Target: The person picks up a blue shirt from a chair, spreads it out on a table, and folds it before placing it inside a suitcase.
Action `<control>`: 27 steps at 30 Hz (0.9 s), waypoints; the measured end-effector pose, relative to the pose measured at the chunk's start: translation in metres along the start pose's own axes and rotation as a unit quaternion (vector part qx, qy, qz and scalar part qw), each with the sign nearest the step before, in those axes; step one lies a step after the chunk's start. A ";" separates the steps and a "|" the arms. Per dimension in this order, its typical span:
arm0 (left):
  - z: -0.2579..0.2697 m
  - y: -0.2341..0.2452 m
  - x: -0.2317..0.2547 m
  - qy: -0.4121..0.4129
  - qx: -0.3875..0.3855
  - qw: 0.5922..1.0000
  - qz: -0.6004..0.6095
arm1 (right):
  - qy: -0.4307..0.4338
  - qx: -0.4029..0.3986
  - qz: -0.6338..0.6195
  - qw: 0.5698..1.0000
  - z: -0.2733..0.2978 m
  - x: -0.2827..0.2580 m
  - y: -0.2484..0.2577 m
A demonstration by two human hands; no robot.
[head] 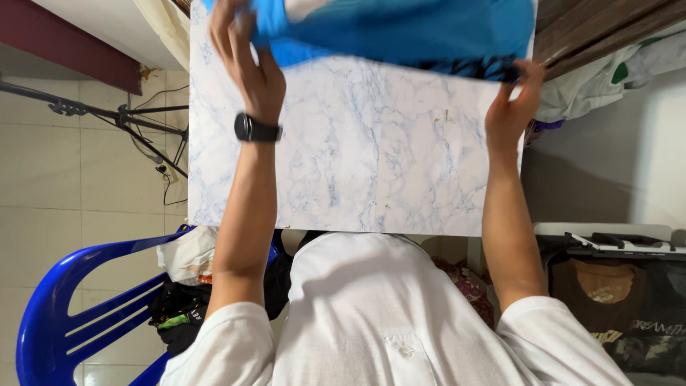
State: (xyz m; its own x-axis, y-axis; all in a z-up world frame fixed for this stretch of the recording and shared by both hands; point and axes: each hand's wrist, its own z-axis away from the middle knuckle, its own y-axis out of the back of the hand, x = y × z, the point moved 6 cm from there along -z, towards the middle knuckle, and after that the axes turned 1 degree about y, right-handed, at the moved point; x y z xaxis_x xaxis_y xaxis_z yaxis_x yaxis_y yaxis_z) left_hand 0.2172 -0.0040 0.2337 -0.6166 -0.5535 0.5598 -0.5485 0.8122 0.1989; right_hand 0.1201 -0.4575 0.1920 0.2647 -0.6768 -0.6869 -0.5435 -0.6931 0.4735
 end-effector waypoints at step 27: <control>0.278 -0.043 -0.086 0.127 -0.421 0.823 -0.359 | -0.077 -0.397 0.076 0.912 0.141 0.054 -0.149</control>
State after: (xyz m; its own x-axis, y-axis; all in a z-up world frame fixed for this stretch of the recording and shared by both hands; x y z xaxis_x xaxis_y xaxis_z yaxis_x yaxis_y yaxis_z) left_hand 0.1371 -0.0427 -0.0468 -0.1084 -0.9770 0.1838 -0.0687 0.1918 0.9790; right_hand 0.1035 -0.3555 0.0067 0.0869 -0.7793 -0.6206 0.1986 -0.5969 0.7774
